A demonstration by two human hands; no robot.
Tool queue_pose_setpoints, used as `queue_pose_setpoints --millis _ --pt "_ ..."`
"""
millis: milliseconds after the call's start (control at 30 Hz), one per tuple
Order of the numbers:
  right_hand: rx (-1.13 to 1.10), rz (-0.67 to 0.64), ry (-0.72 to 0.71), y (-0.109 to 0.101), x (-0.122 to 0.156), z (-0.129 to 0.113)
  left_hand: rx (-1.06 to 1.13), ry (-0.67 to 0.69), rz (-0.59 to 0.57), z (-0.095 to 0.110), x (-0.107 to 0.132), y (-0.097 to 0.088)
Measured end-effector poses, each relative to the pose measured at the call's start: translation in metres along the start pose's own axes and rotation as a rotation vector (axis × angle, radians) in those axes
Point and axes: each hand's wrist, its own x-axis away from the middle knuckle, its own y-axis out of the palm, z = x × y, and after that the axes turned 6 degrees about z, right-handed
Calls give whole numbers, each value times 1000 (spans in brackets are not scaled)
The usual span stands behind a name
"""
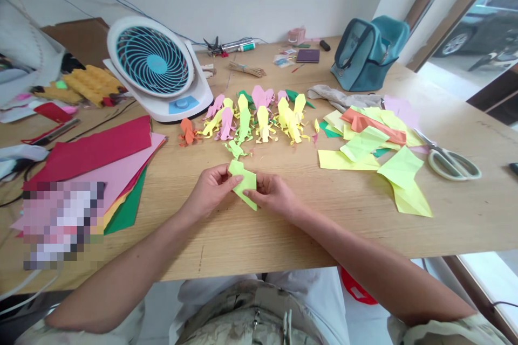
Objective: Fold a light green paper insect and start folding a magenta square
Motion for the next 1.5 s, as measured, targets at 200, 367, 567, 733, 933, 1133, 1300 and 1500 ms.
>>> queue_pose_setpoints --millis 200,367,567,733,933,1133,1300,1500 --pt "10 10 23 1 1 1 -38 -2 -51 3 0 1" --pt "38 -14 34 2 2 3 -29 47 -48 2 0 -2" --pt "62 -99 11 1 3 0 47 31 23 3 -2 -6" --pt "319 76 -165 -8 6 -6 70 8 80 1 -6 -8" --pt "757 371 -598 -22 9 -10 267 -278 -109 8 -2 -2" --pt "890 288 -721 -22 8 -4 365 -320 30 6 -5 -4" --pt "697 231 -542 -21 10 -12 259 -199 102 0 -11 -6" --pt "547 225 -431 -20 9 -11 24 -32 43 -7 -12 -5"
